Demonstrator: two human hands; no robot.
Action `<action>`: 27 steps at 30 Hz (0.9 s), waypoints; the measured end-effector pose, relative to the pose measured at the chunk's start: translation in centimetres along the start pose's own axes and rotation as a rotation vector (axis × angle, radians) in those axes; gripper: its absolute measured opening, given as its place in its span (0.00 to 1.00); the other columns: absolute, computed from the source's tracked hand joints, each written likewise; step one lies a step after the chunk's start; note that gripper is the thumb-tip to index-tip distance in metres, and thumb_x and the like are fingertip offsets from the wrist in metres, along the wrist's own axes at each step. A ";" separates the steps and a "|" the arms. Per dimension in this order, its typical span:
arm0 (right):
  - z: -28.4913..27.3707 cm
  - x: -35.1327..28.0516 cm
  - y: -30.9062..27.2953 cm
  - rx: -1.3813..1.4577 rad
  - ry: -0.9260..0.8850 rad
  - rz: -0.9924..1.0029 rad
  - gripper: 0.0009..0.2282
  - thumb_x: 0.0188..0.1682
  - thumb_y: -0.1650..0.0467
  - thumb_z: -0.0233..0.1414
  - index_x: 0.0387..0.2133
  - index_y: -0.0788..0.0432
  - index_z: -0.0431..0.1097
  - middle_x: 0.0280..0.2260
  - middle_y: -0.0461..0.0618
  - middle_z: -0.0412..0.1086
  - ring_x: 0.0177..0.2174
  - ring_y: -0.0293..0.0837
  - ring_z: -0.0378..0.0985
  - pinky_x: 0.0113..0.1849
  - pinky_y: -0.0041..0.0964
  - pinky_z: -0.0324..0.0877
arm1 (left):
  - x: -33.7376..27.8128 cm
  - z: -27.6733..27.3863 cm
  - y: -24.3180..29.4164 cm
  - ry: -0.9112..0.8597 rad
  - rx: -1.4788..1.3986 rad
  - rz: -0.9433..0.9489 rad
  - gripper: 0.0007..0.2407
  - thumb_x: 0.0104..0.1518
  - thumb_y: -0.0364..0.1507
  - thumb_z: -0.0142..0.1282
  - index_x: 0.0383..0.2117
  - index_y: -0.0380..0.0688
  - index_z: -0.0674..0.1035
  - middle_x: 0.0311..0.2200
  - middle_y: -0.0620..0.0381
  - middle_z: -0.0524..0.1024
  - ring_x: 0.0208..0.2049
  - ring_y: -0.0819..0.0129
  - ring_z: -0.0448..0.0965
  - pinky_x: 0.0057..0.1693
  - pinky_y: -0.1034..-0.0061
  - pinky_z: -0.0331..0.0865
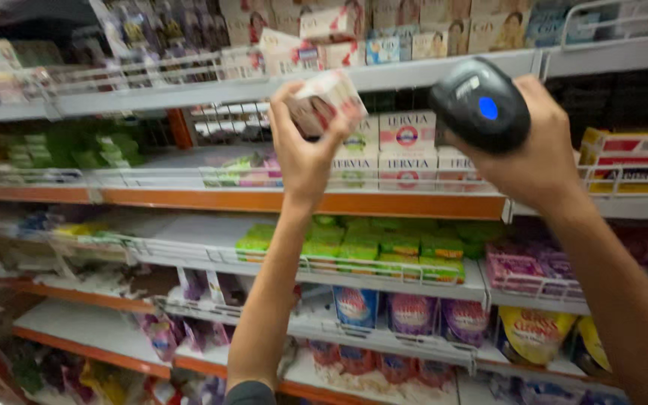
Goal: The person scans barcodes on soap boxes using a handheld scanner and places them onto store shelves, handling items from both the shelves and cardboard boxes on the floor.
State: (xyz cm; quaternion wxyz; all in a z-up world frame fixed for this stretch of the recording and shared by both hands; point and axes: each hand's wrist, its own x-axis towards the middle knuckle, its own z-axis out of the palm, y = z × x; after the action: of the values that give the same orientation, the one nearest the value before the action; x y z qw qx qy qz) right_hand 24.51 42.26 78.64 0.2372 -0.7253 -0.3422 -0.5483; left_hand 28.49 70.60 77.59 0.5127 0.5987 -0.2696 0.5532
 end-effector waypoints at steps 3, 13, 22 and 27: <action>0.6 3.0 2.3 -0.073 0.031 -0.032 0.18 0.46 0.66 0.69 0.46 0.62 0.75 0.44 0.59 0.73 0.44 0.52 0.78 0.48 0.44 0.73 | 5.2 0.7 -0.9 0.000 -0.131 -0.040 0.32 0.53 0.44 0.67 0.58 0.38 0.66 0.53 0.44 0.64 0.55 0.59 0.70 0.59 0.64 0.70; 3.0 6.7 4.0 0.015 -0.238 0.536 0.17 0.39 0.64 0.67 0.42 0.53 0.79 0.33 0.54 0.81 0.36 0.44 0.85 0.44 0.41 0.75 | 18.8 8.7 -6.2 -0.129 0.154 -0.165 0.34 0.39 0.50 0.69 0.47 0.35 0.76 0.40 0.39 0.79 0.44 0.49 0.81 0.52 0.59 0.75; 4.0 5.1 4.6 -0.023 0.014 0.186 0.21 0.36 0.69 0.68 0.44 0.63 0.75 0.41 0.62 0.76 0.41 0.59 0.80 0.44 0.47 0.73 | 21.1 14.2 -12.0 -0.114 0.439 -0.053 0.40 0.36 0.48 0.70 0.54 0.32 0.70 0.53 0.19 0.64 0.55 0.28 0.69 0.61 0.54 0.66; 4.5 4.8 5.2 -0.037 0.089 0.099 0.24 0.36 0.70 0.68 0.48 0.65 0.73 0.45 0.63 0.74 0.45 0.61 0.78 0.47 0.48 0.72 | 20.2 14.4 -11.8 -0.095 0.520 -0.064 0.41 0.36 0.48 0.69 0.56 0.32 0.69 0.54 0.18 0.62 0.57 0.27 0.67 0.62 0.54 0.65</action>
State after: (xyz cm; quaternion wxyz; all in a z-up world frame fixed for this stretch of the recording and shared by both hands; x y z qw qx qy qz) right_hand 32.08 43.21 82.07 0.2657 -0.7203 -0.2848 -0.5739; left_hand 49.41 66.28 94.78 0.3457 0.7437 -0.1234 0.5587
